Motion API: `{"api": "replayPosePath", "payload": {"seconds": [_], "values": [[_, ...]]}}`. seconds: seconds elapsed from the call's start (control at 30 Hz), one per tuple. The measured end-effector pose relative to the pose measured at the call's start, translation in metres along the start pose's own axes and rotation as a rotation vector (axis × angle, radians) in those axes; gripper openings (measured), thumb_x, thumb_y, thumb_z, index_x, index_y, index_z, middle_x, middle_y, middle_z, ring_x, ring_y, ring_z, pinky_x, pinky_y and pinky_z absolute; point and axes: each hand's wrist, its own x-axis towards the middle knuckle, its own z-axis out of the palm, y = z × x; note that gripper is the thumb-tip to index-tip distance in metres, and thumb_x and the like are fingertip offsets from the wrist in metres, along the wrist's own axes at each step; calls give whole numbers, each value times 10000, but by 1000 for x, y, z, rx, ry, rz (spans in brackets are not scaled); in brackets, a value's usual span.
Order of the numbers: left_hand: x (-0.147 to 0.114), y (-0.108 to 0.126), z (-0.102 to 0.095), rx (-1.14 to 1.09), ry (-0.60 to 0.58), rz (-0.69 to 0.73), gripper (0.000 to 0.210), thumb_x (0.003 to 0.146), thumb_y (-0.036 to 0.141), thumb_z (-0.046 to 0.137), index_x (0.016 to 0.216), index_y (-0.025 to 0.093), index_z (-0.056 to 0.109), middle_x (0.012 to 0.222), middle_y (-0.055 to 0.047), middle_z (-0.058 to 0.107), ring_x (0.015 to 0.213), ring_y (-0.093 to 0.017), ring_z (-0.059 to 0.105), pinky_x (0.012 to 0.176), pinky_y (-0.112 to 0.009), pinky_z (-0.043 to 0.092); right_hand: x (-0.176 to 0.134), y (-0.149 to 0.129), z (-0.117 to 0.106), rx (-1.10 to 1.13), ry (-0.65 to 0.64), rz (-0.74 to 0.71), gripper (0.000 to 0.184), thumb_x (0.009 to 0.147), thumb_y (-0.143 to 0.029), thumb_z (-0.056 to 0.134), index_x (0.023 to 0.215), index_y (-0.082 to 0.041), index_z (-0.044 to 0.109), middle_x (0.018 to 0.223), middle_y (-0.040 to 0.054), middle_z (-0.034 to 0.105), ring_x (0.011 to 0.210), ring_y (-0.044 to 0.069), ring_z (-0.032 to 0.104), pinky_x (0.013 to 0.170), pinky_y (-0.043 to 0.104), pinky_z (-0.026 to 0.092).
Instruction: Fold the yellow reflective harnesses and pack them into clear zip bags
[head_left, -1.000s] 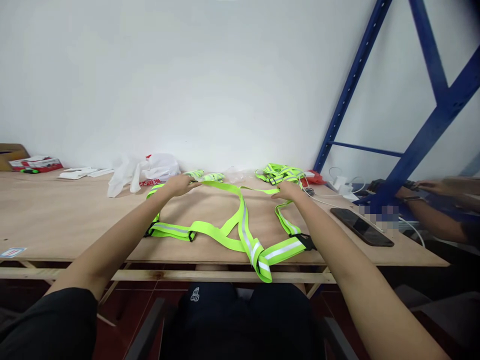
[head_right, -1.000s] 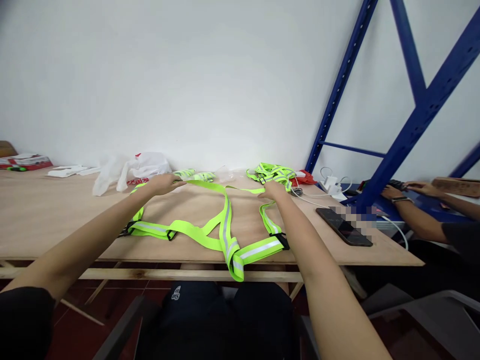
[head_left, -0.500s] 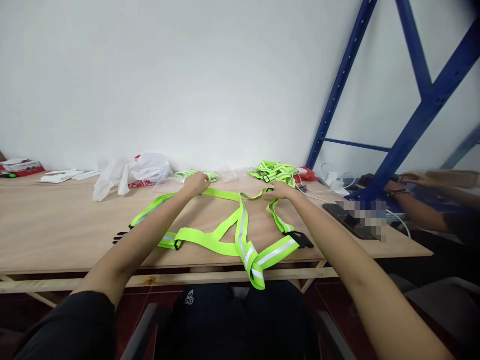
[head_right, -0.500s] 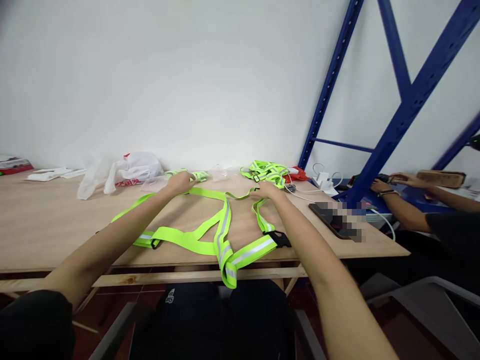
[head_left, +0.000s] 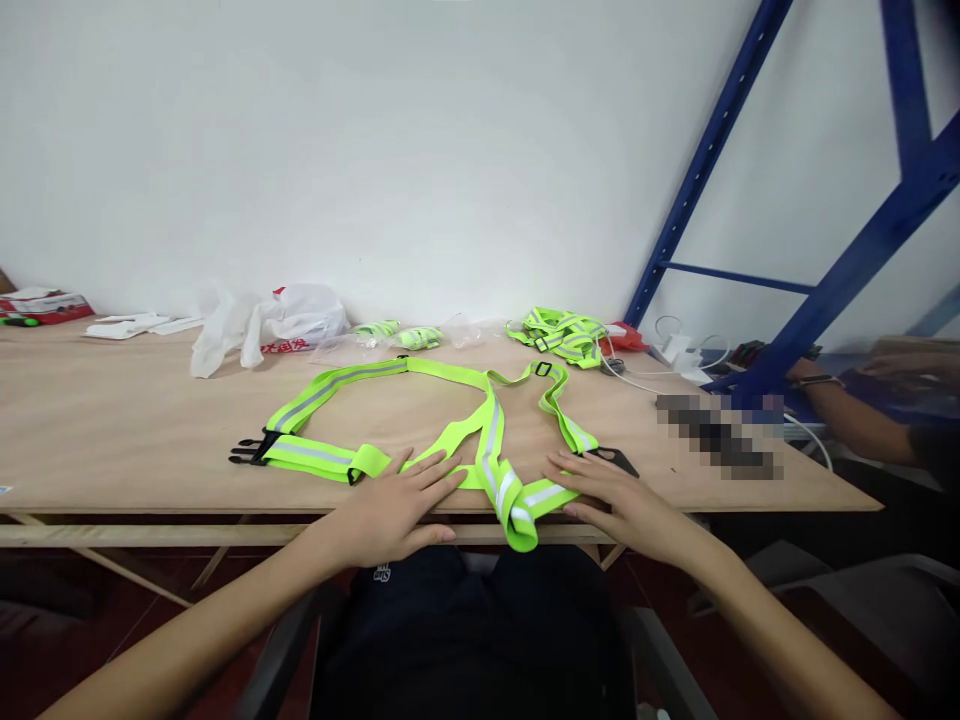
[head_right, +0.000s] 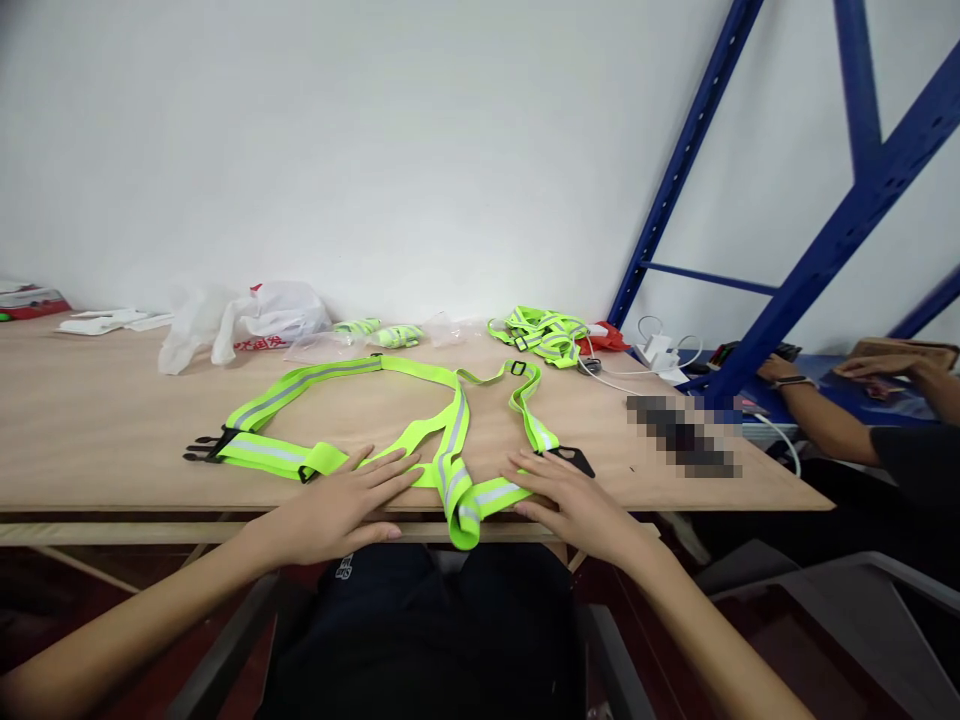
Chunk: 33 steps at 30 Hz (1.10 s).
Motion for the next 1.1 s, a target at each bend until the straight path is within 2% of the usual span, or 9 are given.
{"api": "replayPosePath", "payload": {"seconds": [0.1,0.23,0.43,0.53,0.63,0.73,0.87,0.97,1.1], "values": [[5,-12,-7,-8,-36,-30,729,975,683,325,1587,305,209,1645,-64,201,1521,-310,183,1215,-570,73,12,12,-3,-12,-46,63,654,882,-580,627,1467,-323,489,1567,56,401,1465,339,329,1204,539,268],[2,-22,-14,-25,-49,-96,755,950,716,345,1581,317,227,1638,-56,218,1522,-306,178,1215,-566,85,17,31,-10,-59,-62,148,735,896,-663,537,1511,-276,430,1596,71,346,1489,335,276,1213,526,245],[1,-18,-13,11,24,-219,757,945,728,332,1505,225,417,1587,-123,349,1474,-305,323,1212,-541,158,18,52,-5,-206,75,224,662,941,-625,455,1438,-197,544,1515,136,483,1407,339,436,1167,515,348],[12,-7,-15,39,95,-218,711,947,713,361,1346,167,579,1538,-154,438,1394,-318,449,1200,-510,230,25,39,-1,-307,196,170,535,944,-529,501,1357,-209,616,1425,146,581,1314,355,540,1107,544,421],[25,6,-18,7,118,-224,605,965,654,404,1231,167,643,1534,-148,444,1278,-329,560,1117,-467,379,34,10,3,-325,313,3,447,935,-432,560,1330,-233,624,1372,135,625,1255,339,590,1070,540,461],[31,17,-20,-54,98,-228,600,968,630,419,1328,181,586,1551,-146,414,1234,-332,586,1031,-442,460,43,-22,5,-255,313,-187,431,938,-375,590,1351,-256,597,1343,118,643,1239,300,601,1049,488,489],[32,23,-13,-84,99,-187,642,959,621,456,1492,264,429,1577,-132,371,1360,-350,467,1097,-507,390,57,-47,10,-239,273,-319,501,917,-301,631,1408,-277,531,1319,108,649,1200,291,615,979,461,524],[33,23,-4,-69,107,-193,731,933,649,485,1553,302,313,1579,-151,353,1439,-367,345,1135,-590,302,65,-53,17,-317,238,-309,567,910,-249,631,1455,-256,478,1198,116,700,1103,302,654,888,443,546],[36,25,5,-50,97,-243,809,911,692,475,1575,287,253,1572,-189,338,1459,-395,288,1124,-679,243,67,-48,27,-387,288,-159,489,962,-225,515,1450,-211,492,1020,125,740,953,294,696,781,394,552]]}}
